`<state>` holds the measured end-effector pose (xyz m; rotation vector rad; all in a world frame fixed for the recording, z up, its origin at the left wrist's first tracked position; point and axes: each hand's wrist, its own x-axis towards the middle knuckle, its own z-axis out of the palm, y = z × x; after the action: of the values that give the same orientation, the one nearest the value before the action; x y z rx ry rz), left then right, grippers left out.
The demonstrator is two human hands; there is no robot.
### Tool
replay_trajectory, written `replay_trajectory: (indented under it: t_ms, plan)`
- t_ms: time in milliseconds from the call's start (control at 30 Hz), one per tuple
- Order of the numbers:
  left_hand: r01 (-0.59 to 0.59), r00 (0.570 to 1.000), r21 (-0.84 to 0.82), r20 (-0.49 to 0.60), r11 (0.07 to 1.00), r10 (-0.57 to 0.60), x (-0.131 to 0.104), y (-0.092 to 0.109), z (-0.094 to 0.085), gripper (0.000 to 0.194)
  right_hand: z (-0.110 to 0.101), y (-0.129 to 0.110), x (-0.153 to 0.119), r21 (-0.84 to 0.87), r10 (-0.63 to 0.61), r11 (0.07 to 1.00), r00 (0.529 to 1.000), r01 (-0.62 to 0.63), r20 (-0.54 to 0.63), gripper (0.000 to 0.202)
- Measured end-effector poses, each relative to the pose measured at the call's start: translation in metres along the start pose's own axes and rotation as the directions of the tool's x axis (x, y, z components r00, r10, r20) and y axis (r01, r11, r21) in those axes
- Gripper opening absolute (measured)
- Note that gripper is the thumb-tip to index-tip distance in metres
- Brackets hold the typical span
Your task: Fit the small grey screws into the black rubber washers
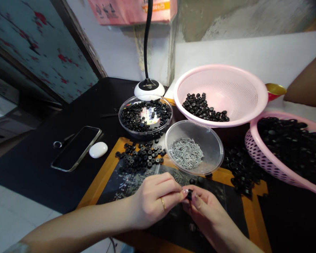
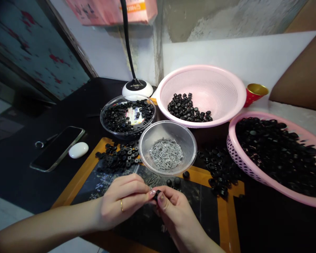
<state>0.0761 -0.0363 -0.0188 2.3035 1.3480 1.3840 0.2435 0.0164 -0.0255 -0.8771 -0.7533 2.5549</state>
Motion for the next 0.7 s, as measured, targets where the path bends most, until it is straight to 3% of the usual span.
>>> replay_trajectory:
  t_ms: [167, 267, 367, 700]
  plan:
    - [0.102, 0.993, -0.075, -0.045, 0.992, -0.106, 0.0025, 0.0001, 0.0028, 0.011, -0.0026, 0.0001, 0.0002, 0.028, -0.006, 1.000, 0.999, 0.005, 0.033, 0.028]
    - [0.173, 0.984, -0.097, 0.068, 0.980, -0.167, 0.0054, -0.0003, 0.0035, 0.024, -0.0032, 0.0001, -0.0003, 0.000, -0.001, 1.000, 0.997, 0.001, 0.075, 0.031]
    - [0.164, 0.978, -0.083, 0.145, 0.983, -0.151, 0.0047, -0.0018, 0.0050, 0.028, -0.0021, 0.0015, -0.0003, -0.008, 0.012, 1.000, 0.997, -0.011, 0.073, 0.033]
    - [0.089, 0.990, 0.012, 0.109, 0.996, -0.090, -0.0017, -0.0026, 0.0069, 0.025, 0.0005, 0.0069, 0.0026, 0.074, -0.003, 0.997, 0.997, -0.002, 0.076, 0.028]
